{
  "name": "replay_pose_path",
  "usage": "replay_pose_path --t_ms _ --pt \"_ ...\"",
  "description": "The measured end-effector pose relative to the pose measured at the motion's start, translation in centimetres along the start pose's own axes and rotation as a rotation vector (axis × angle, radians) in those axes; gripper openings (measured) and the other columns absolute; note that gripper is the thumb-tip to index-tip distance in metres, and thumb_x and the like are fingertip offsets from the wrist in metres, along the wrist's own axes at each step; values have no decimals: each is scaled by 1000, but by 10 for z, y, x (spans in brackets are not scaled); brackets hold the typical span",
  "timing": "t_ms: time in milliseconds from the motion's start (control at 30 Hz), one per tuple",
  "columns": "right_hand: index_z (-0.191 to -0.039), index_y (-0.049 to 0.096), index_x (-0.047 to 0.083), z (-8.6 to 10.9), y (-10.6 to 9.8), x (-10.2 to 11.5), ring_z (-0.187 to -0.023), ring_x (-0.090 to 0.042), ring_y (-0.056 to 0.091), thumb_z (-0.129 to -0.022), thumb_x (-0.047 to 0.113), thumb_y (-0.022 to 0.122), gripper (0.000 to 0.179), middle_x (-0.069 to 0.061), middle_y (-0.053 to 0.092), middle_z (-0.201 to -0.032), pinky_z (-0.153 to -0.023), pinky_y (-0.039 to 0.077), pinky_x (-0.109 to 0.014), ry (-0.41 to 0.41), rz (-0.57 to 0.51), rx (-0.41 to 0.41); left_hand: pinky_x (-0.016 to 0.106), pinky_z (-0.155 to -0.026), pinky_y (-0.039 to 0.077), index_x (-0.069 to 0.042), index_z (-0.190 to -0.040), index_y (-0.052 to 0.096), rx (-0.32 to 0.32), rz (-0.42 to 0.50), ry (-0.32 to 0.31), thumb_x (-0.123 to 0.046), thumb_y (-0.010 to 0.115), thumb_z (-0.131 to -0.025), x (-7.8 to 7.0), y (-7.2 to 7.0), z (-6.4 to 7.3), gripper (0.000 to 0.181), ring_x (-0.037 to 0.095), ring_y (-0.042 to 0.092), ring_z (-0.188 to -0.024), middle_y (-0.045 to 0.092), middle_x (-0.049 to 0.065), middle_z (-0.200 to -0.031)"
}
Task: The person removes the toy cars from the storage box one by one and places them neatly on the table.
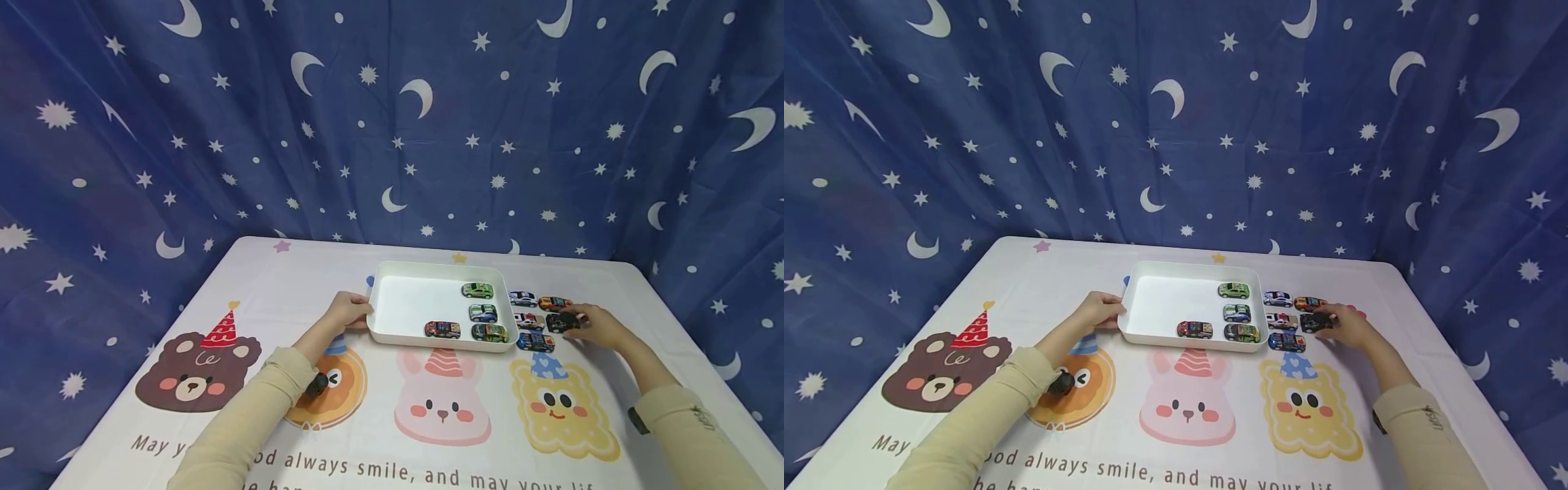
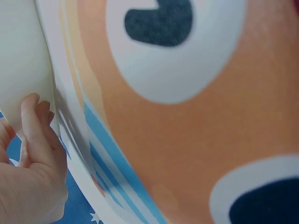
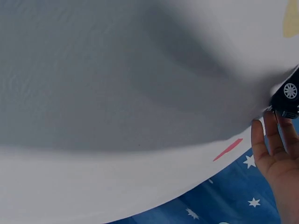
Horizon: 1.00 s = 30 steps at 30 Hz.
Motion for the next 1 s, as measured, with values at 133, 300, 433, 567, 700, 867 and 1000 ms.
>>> replay_pose_path --t_ms 133,300,433,567,700,867,1000 --pt "-119 53 -14 4 -5 5 -95 -47 57 -79 10 72 51 -39 50 -120 -79 54 -56 -26 -15 -31 18 -57 60 3 -118 61 1 20 4 -6 60 -85 -1 0 3 34 6 61 -61 66 17 -103" --pt "-120 54 -12 7 -14 13 -101 -50 55 -82 6 68 44 -36 53 -120 -85 51 -59 -76 -27 -93 21 -59 61 5 -118 60 -6 41 5 -3 59 -85 -3 -1 4 34 8 63 -63 66 20 -106" --pt "-120 54 -11 7 -19 21 -103 -51 53 -83 7 67 43 -35 55 -117 -87 49 -61 -70 -38 -121 27 -65 62 5 -116 61 -7 37 4 -2 60 -84 1 0 -3 33 15 68 -69 67 21 -104" --pt "-121 53 -10 7 -21 26 -106 -51 51 -84 10 67 44 -34 53 -119 -87 49 -63 -44 -64 -130 29 -64 63 4 -112 63 11 33 22 -2 62 -81 8 0 -16 31 20 70 -70 69 19 -94" --pt "-122 54 -9 8 -24 31 -107 -49 51 -85 10 67 43 -33 54 -119 -87 50 -61 -45 -87 -156 27 -63 62 4 -114 63 5 32 15 -3 62 -82 6 1 -12 33 16 68 -68 67 18 -99" --pt "-122 54 -7 8 -25 43 -109 -48 52 -86 10 66 42 -32 55 -120 -87 51 -60 -69 -116 -189 20 -59 61 6 -119 59 -12 30 11 -3 59 -84 -2 0 2 35 9 63 -63 66 18 -103" --pt "-123 54 -8 7 -23 57 -111 -48 51 -86 7 65 41 -31 55 -121 -91 50 -61 -91 -161 -201 18 -56 60 5 -119 59 -9 39 7 -3 59 -85 -2 1 3 35 6 60 -60 66 17 -100"
Point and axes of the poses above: each hand's wrist, its own z-axis away from the middle knuckle, its own y-axis out of the palm, x = y × z, the point moved 7 cm from there along -z, towards the middle knuckle
